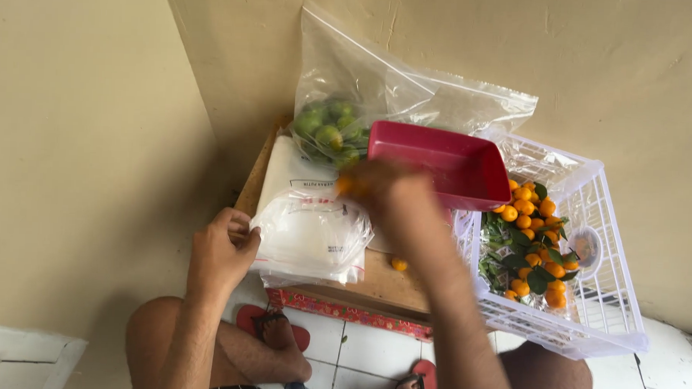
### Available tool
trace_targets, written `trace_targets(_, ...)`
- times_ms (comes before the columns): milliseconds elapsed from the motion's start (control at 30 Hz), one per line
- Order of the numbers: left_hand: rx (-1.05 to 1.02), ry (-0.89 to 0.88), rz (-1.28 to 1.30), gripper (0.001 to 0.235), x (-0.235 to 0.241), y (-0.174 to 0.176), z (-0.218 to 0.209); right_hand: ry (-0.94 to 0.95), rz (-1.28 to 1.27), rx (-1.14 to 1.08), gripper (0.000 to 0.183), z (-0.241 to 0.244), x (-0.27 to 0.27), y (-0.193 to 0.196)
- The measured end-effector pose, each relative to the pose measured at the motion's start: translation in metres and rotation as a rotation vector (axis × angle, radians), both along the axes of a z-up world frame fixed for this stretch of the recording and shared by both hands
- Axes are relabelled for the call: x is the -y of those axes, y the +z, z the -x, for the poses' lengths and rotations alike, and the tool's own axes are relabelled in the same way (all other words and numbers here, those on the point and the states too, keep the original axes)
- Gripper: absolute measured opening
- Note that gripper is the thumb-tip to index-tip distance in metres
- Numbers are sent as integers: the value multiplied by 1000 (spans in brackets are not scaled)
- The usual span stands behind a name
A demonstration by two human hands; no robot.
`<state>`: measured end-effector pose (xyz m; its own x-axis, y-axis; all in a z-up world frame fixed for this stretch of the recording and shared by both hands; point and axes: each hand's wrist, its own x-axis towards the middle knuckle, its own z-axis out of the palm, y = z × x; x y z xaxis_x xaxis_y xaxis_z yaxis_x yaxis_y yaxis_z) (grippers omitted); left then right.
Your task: The person sits on the floor and packs small orange fruits with leaves from a white crate into a red weighing tray. They then transfer the weighed fruit into a clear plastic bag and place the bag on the floor.
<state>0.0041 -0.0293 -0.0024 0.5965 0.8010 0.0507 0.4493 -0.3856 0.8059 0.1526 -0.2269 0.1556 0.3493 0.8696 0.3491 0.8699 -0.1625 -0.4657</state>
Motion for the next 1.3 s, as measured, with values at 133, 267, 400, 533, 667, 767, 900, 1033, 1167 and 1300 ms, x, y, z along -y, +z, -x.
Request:
trace_targets(133,17,7,3,31,7,13,3,-265,-25,118,22,-85,4,-1)
trace_targets(267,14,3,-15,34,9,13,4,-327,157,66,29,-132,-6,-18)
trace_targets(400,17,0,-27,35,9,10,6,-375,42,127,28,-121,10,-4)
trace_targets(533,0,7,-26,36,10,11,6,-491,173,88,21,-104,34,-7)
trace_targets(667,-43,11,-53,35,9,7,7,-543,347,-30,33,-111,53,-27)
trace_targets(767,-42,17,-57,34,10,5,7,-417,258,75,36,-121,61,-24)
trace_targets(900,-58,5,-89,36,10,3,6,-442,128,144,35,-121,47,-6)
trace_targets(1033,-125,51,-137,33,10,3,5,-406,46,127,40,-116,60,5)
trace_targets(1167,-4,79,-473,34,15,7,5,-481,-104,111,37,-112,110,6)
trace_targets(1300,243,-39,-668,17,57,33,-12,-613,-83,116,34,-123,182,-17)
